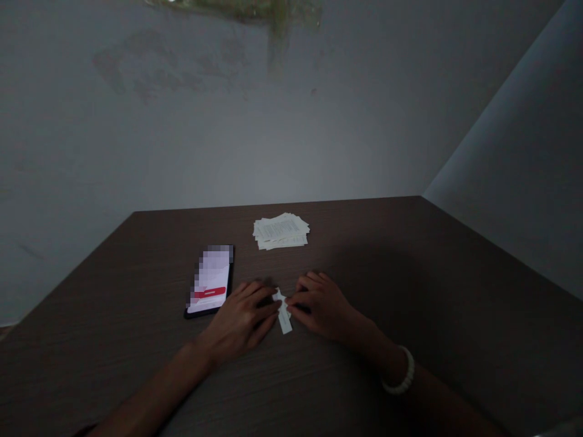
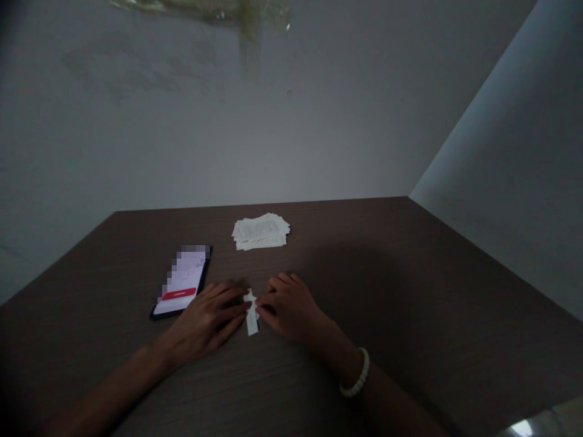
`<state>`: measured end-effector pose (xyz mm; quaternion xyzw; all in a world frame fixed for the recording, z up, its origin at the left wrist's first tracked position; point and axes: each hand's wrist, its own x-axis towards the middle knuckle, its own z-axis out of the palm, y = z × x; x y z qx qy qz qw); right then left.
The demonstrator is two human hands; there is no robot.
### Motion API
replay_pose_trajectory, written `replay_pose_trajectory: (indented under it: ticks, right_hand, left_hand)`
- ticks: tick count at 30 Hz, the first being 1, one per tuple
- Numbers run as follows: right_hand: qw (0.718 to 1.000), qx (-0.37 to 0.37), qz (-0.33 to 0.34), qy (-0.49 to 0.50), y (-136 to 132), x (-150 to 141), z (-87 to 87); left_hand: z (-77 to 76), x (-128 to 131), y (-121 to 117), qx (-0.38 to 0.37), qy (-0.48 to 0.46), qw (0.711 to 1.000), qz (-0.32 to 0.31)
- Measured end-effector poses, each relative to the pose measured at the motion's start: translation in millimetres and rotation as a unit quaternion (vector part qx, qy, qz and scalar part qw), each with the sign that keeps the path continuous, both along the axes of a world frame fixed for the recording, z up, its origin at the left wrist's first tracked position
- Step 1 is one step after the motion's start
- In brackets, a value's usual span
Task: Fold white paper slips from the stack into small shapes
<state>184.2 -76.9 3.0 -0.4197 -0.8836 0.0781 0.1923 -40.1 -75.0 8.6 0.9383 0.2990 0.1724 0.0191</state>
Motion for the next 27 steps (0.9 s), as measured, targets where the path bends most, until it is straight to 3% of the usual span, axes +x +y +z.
replay_pose_trajectory:
  ticks: [16, 27]
  right_hand:
    - [1.0, 0.0, -0.028, -0.013, -4.2, -1.4, 3.2]
    - [0.999, -0.011, -0.047, -0.006, -3.9, -6.2, 3.4]
  left_hand:
    - [-1.9, -3.0, -3.4, 0.033, 0.016, 0.999, -0.001]
    - [2.4, -4.0, -2.2, -0.006, -0.018, 1.0, 0.019]
